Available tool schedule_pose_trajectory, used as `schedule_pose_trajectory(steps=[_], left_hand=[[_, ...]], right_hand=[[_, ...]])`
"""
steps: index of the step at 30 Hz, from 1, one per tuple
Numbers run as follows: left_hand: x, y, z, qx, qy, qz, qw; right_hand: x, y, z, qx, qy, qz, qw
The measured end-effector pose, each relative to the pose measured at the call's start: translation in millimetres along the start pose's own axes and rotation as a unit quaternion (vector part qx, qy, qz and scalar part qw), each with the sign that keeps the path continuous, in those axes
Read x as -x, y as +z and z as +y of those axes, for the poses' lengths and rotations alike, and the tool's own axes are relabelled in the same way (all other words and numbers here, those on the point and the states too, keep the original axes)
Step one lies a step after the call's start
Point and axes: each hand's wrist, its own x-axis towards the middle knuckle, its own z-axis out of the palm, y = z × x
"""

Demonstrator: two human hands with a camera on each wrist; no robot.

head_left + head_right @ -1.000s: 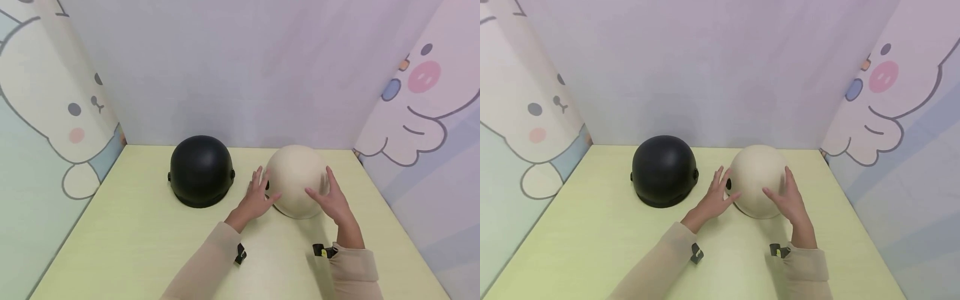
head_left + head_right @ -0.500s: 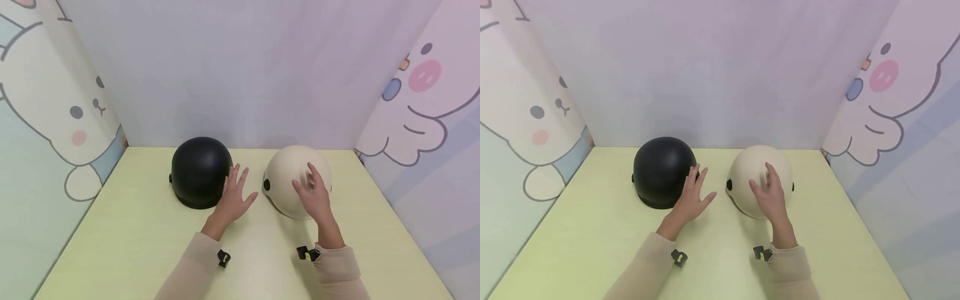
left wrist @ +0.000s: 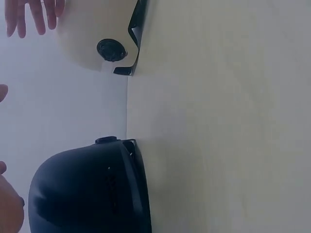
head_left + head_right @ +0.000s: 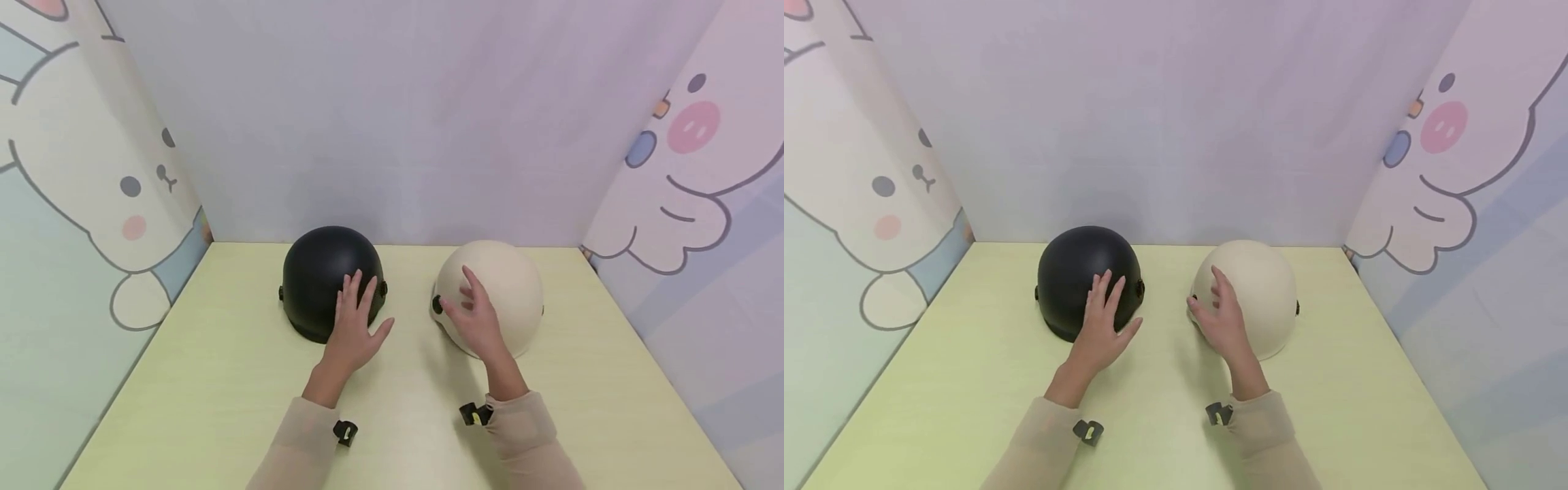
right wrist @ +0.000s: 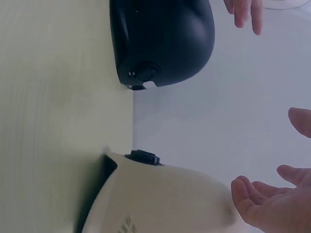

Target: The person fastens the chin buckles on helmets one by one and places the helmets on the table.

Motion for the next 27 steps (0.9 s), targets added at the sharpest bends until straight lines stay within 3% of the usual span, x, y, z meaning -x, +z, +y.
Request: schedule_pose_trajectory(steps=[10, 27], left_hand=[[7.3, -13.5, -21.8, -0.046, -0.014, 0.047, 0.9977], [11.6, -31.7, -56.2, -0.026, -0.078, 0.087, 0.9928]], right_hand=[[-8.4, 40.4, -1.4, -0.022, -0.037, -0.018, 0.9989], [-25.2, 94.6, 3.6, -0.074, -0.012, -0.058, 0.9955]])
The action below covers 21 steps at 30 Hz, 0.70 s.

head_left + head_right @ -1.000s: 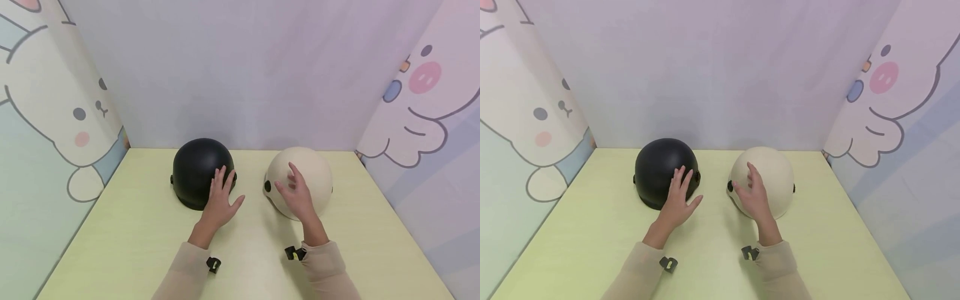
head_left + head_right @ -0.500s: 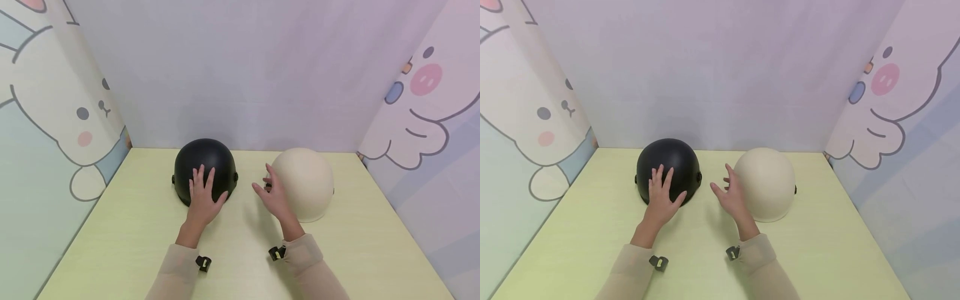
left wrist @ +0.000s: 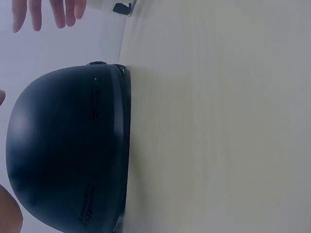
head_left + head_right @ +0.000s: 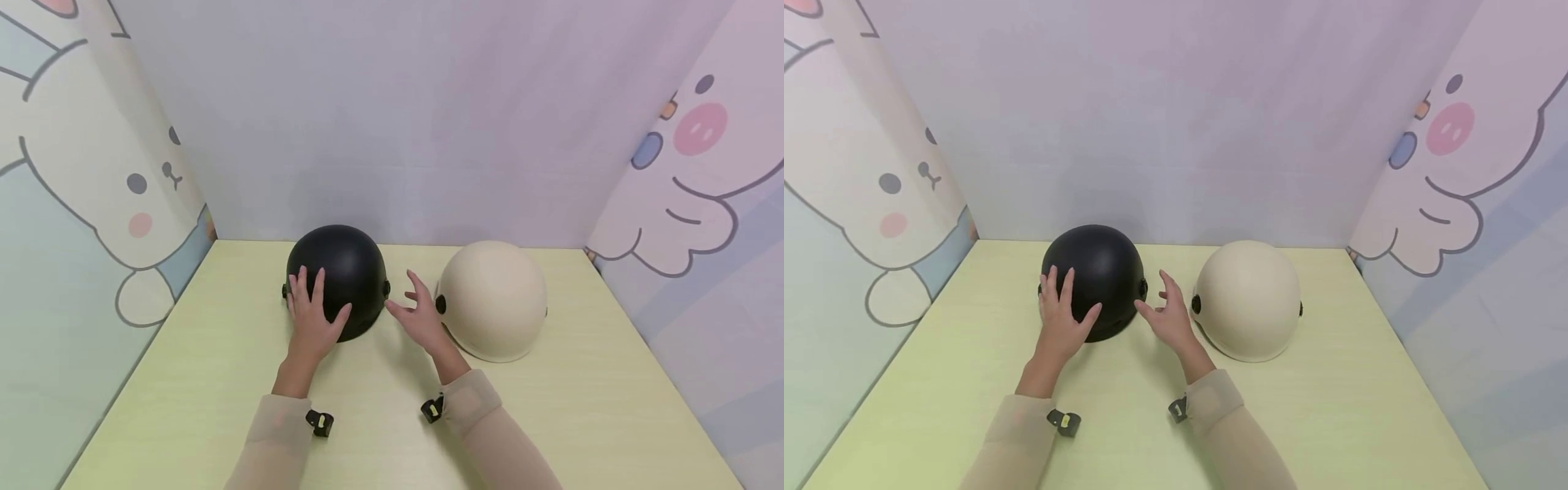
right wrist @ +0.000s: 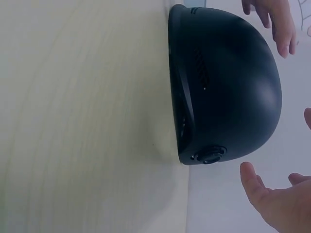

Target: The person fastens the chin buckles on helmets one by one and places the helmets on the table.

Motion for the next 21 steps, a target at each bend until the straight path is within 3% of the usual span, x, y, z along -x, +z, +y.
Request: schedule_pose_trajectory(steps=[12, 16, 21], left_hand=[[-5.8, -7.6, -14.5, 0.029, -0.057, -0.002, 0.998], [-6.8, -7.1, -21.0, 0.034, -0.072, -0.006, 0.9968], [-8.0, -7.4, -25.9, 0.04, -0.091, -0.015, 0.995]], right_hand=[[-13.8, 32.8, 10.9, 0.026, -0.002, -0.015, 0.9996], [-16.9, 39.3, 14.0, 0.028, -0.022, -0.016, 0.9993], [-19.6, 44.8, 16.1, 0.046, -0.013, -0.018, 0.9987]])
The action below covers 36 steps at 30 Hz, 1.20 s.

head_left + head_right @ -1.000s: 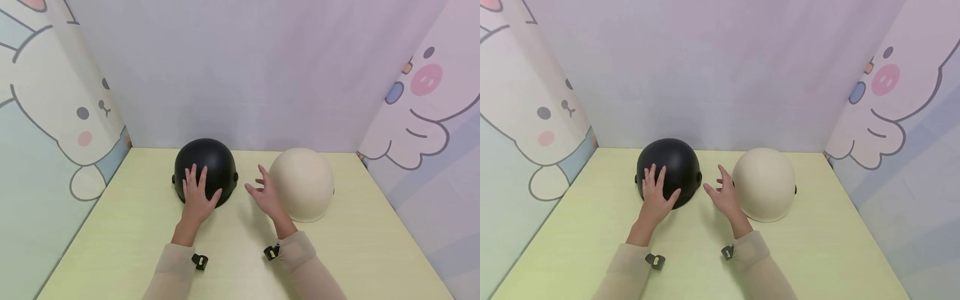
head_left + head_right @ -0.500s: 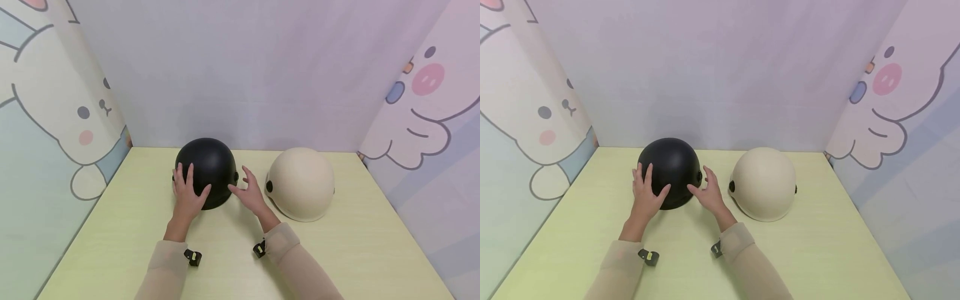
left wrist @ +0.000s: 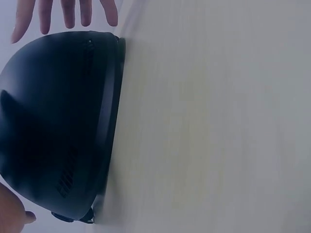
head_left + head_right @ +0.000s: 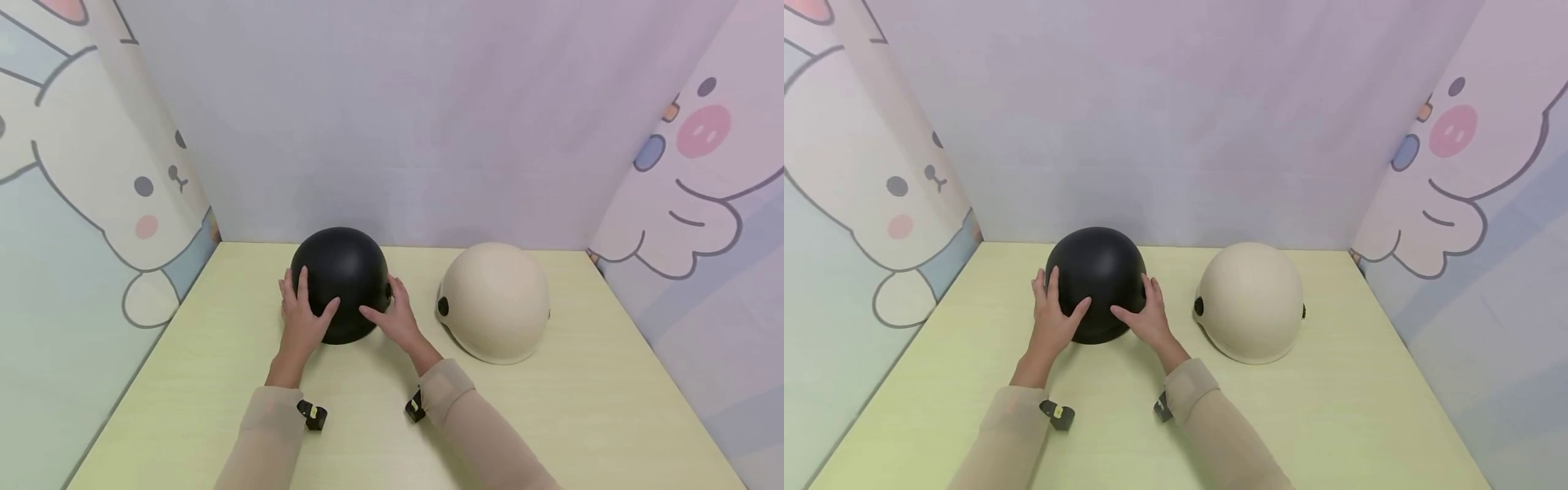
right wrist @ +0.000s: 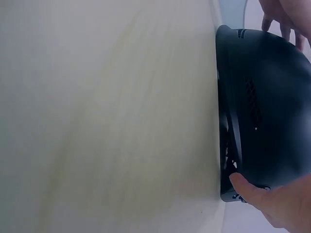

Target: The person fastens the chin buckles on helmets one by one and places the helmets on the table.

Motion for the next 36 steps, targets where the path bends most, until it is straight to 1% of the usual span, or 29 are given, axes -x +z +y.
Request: schedule_pose_trajectory(steps=[4, 8, 11, 15, 24, 32, 36], left_hand=[[-1.7, -0.4, -1.8, 0.015, -0.013, -0.012, 0.9997], [-2.7, 0.4, -5.7, 0.023, -0.025, -0.027, 0.9991], [-2.5, 1.3, -8.5, 0.024, -0.027, -0.031, 0.9989], [-2.4, 2.6, -9.7, 0.024, -0.026, -0.032, 0.9988], [-2.1, 3.0, -7.0, 0.021, -0.034, -0.037, 0.9985], [-2.6, 4.5, -5.2, 0.012, -0.034, -0.034, 0.9988], [-3.3, 3.9, -2.5, 0.009, -0.033, -0.026, 0.9991]], right_hand=[[-3.9, 3.1, 0.0, 0.007, 0.003, -0.002, 1.0], [-7.9, 6.0, 0.4, -0.003, 0.001, -0.003, 1.0], [-10.0, 7.9, 1.0, -0.01, 0.012, -0.001, 0.9999], [-10.8, 9.4, 2.7, -0.028, 0.031, 0.004, 0.9991], [-10.2, 11.4, 6.6, -0.077, 0.051, 0.004, 0.9958], [-11.8, 9.4, 7.6, -0.107, 0.035, 0.006, 0.9936], [-11.6, 7.1, 0.5, -0.091, 0.029, 0.012, 0.9954]])
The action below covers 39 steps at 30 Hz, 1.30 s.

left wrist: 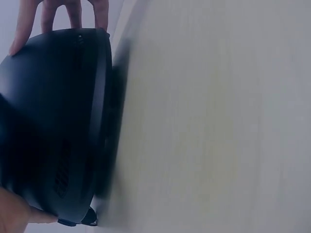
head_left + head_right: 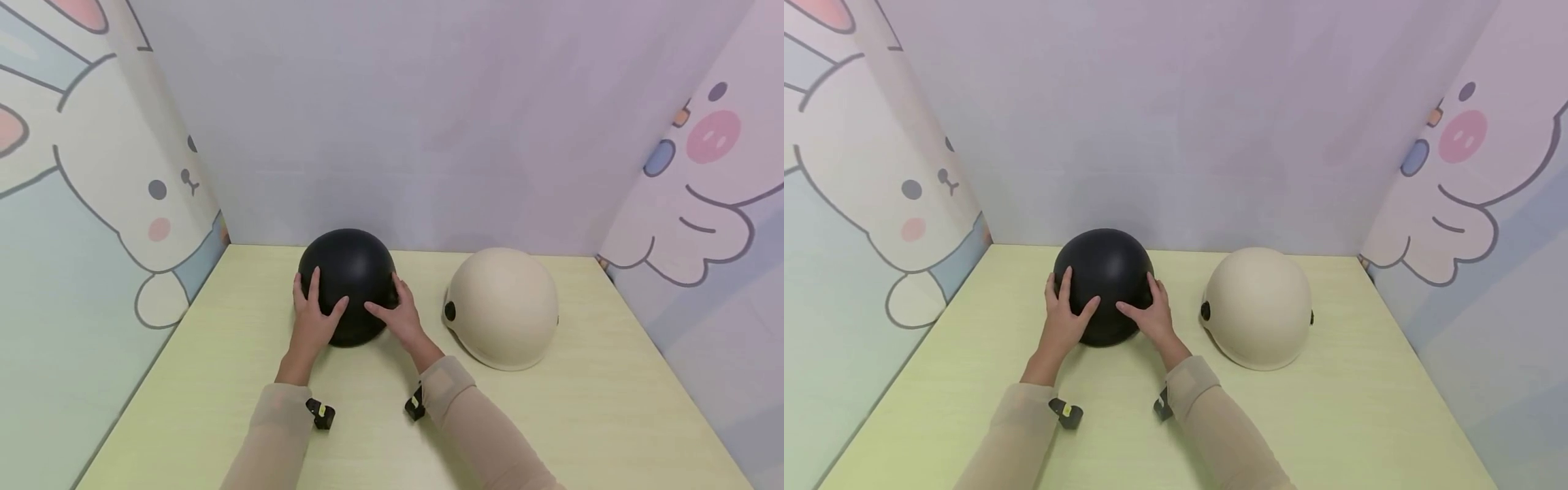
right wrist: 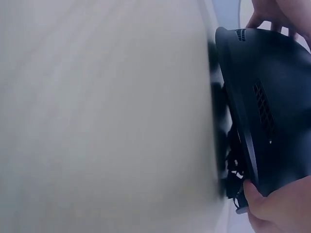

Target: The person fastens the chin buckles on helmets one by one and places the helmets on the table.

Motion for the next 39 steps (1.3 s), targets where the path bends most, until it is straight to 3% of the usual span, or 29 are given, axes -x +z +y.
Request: schedule_pose_trajectory(steps=[7, 22, 32, 39], left_hand=[[-0.2, -1.2, 9.4, 0.005, -0.006, 0.006, 0.9999], [3.6, -4.6, 29.8, 0.036, -0.056, -0.007, 0.9977], [8.1, -2.3, 41.7, 0.073, -0.08, -0.001, 0.9941], [11.6, 1.1, 46.9, 0.108, -0.096, 0.005, 0.9895]], right_hand=[[1.4, -5.7, -17.1, 0.068, -0.024, 0.029, 0.997], [4.9, -8.8, -45.9, 0.117, -0.099, 0.076, 0.9852], [5.6, -13.3, -62.3, 0.135, -0.122, 0.094, 0.9788], [6.2, -16.3, -77.7, 0.166, -0.179, 0.105, 0.9641]])
